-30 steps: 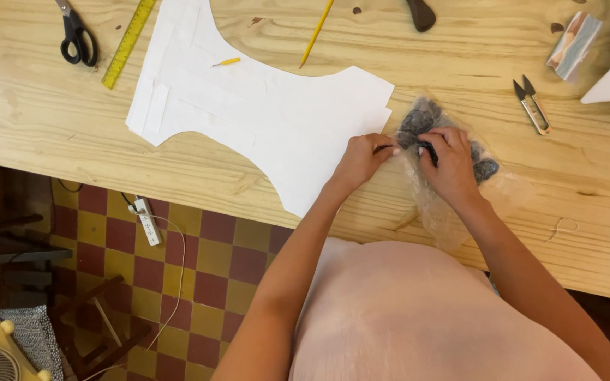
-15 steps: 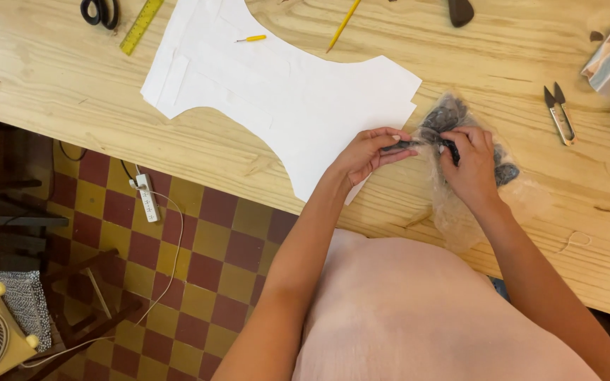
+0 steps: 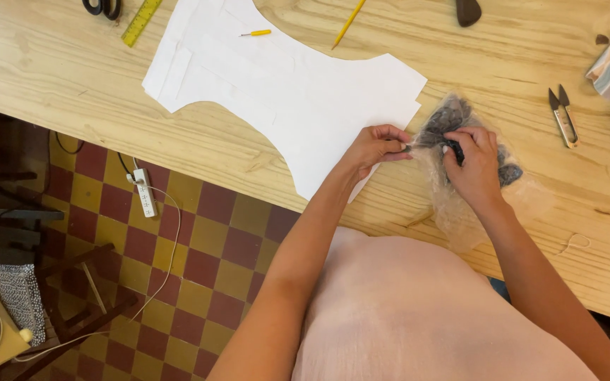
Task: The person handles small dark beads from a plastic bag, placing them on a wooden table. They then use a yellow pencil to mark a white paper pattern on the table.
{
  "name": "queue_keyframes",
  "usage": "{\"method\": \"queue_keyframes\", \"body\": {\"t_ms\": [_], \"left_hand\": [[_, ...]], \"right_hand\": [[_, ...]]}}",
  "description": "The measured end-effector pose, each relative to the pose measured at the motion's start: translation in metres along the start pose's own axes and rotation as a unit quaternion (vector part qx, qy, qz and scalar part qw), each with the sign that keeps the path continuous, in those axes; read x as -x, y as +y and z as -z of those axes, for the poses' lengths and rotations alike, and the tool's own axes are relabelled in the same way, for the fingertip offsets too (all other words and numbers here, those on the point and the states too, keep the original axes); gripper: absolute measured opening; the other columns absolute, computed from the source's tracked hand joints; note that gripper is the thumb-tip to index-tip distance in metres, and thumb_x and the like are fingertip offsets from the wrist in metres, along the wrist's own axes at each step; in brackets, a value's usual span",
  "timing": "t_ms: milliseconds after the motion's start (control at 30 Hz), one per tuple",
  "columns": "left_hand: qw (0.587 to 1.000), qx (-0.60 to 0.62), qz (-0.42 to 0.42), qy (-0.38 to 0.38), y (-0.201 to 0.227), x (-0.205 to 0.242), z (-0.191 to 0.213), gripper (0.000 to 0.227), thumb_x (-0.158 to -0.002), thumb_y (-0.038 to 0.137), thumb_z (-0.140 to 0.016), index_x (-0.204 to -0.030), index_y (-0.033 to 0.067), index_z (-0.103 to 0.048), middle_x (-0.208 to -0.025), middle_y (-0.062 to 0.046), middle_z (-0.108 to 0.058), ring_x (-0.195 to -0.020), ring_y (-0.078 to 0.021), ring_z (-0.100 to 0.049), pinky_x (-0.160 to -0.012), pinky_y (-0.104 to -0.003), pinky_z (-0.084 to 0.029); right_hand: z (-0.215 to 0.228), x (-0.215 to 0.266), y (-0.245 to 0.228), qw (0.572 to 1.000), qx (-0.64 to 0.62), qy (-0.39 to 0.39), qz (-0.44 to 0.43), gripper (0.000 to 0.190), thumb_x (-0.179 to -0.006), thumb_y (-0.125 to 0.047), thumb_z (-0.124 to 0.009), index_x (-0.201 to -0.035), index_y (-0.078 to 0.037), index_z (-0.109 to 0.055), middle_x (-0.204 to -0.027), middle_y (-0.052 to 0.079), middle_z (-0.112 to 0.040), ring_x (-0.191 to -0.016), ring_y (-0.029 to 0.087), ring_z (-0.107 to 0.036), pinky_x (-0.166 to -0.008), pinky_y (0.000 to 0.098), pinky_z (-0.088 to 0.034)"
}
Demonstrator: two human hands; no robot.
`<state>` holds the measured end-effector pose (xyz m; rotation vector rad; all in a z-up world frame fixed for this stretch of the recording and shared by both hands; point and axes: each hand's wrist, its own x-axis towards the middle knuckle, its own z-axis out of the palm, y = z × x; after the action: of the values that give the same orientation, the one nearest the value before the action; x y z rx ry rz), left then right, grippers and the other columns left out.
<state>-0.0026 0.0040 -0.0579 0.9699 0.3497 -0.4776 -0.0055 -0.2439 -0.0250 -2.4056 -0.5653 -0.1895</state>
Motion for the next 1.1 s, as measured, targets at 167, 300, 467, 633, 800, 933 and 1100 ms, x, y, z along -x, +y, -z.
{"method": "queue_keyframes", "body": {"t_ms": [167,300,467,633,800,933,1100], "left_hand": [[0.998,0.032,0.046,-0.004,0.043,0.029,-0.016,0.026,-0.083,-0.007,-0.063,-0.107,-0.0095,-0.074,-0.106,-0.03,-0.071,-0.096,-0.0415,-0.074,-0.088,-0.039,-0.065],[0.989,0.109,0.082,-0.065,0.04,0.029,0.001,0.051,-0.076,0.0,-0.05,-0.122,-0.0098,-0.07,-0.122,-0.036,-0.068,-0.114,-0.0421,-0.069,-0.103,-0.04,-0.059],[0.971,0.216,0.086,-0.058,0.077,0.059,-0.013,0.059,-0.076,0.004,-0.047,-0.13,-0.017,-0.06,-0.133,-0.039,-0.059,-0.126,-0.0483,-0.059,-0.112,-0.046,-0.051],[0.901,0.378,-0.025,-0.211,0.075,0.06,-0.022,0.053,-0.092,-0.003,-0.045,-0.142,-0.021,-0.046,-0.144,-0.038,-0.048,-0.139,-0.0509,-0.045,-0.122,-0.05,-0.039],[0.928,0.347,-0.003,-0.137,0.093,0.067,-0.066,0.066,-0.091,-0.002,-0.052,-0.156,-0.0084,-0.038,-0.164,-0.025,-0.037,-0.157,-0.0399,-0.031,-0.129,-0.045,-0.031],[0.936,0.334,0.032,-0.105,0.12,0.083,-0.107,0.068,-0.089,-0.008,-0.045,-0.156,-0.0091,-0.033,-0.167,-0.028,-0.031,-0.159,-0.041,-0.028,-0.131,-0.045,-0.028],[0.914,0.339,-0.102,-0.198,0.076,0.056,-0.105,0.041,-0.108,-0.009,-0.058,-0.149,-0.0106,-0.052,-0.151,-0.026,-0.052,-0.134,-0.0393,-0.055,-0.118,-0.054,-0.046]], "right_hand": [[-0.001,0.0,0.001,1.0,-0.003,0.003,0.003,0.028,-0.091,-0.002,-0.075,-0.119,-0.004,-0.074,-0.116,0.014,-0.06,-0.113,0.036,-0.056,-0.103,0.0454,-0.046],[-0.001,0.0,0.006,1.0,0.015,0.008,0.011,0.029,-0.091,-0.003,-0.076,-0.12,-0.003,-0.075,-0.117,0.014,-0.061,-0.113,0.036,-0.057,-0.103,0.0461,-0.047],[0.021,-0.003,0.018,0.999,0.047,0.001,0.024,0.028,-0.096,-0.001,-0.072,-0.125,0.002,-0.074,-0.121,0.02,-0.058,-0.114,0.041,-0.054,-0.103,0.0514,-0.046],[0.052,0.002,0.038,0.997,0.069,0.014,0.011,0.027,-0.1,0.003,-0.07,-0.126,0.006,-0.076,-0.126,0.026,-0.057,-0.119,0.045,-0.052,-0.11,0.0518,-0.044],[0.087,-0.019,-0.001,0.992,-0.06,0.087,-0.062,0.028,-0.108,0.019,-0.064,-0.134,0.014,-0.071,-0.128,0.028,-0.057,-0.1,0.034,-0.067,-0.089,0.0394,-0.057],[0.109,-0.059,-0.092,0.989,-0.109,0.08,-0.056,0.023,-0.111,0.015,-0.063,-0.133,0.011,-0.07,-0.124,0.024,-0.066,-0.116,0.032,-0.065,-0.097,0.0397,-0.055],[0.103,-0.079,-0.129,0.991,-0.093,-0.013,0.097,0.034,-0.101,0.013,-0.08,-0.133,0.005,-0.071,-0.127,0.019,-0.066,-0.115,0.032,-0.063,-0.094,0.0384,-0.056]]}}
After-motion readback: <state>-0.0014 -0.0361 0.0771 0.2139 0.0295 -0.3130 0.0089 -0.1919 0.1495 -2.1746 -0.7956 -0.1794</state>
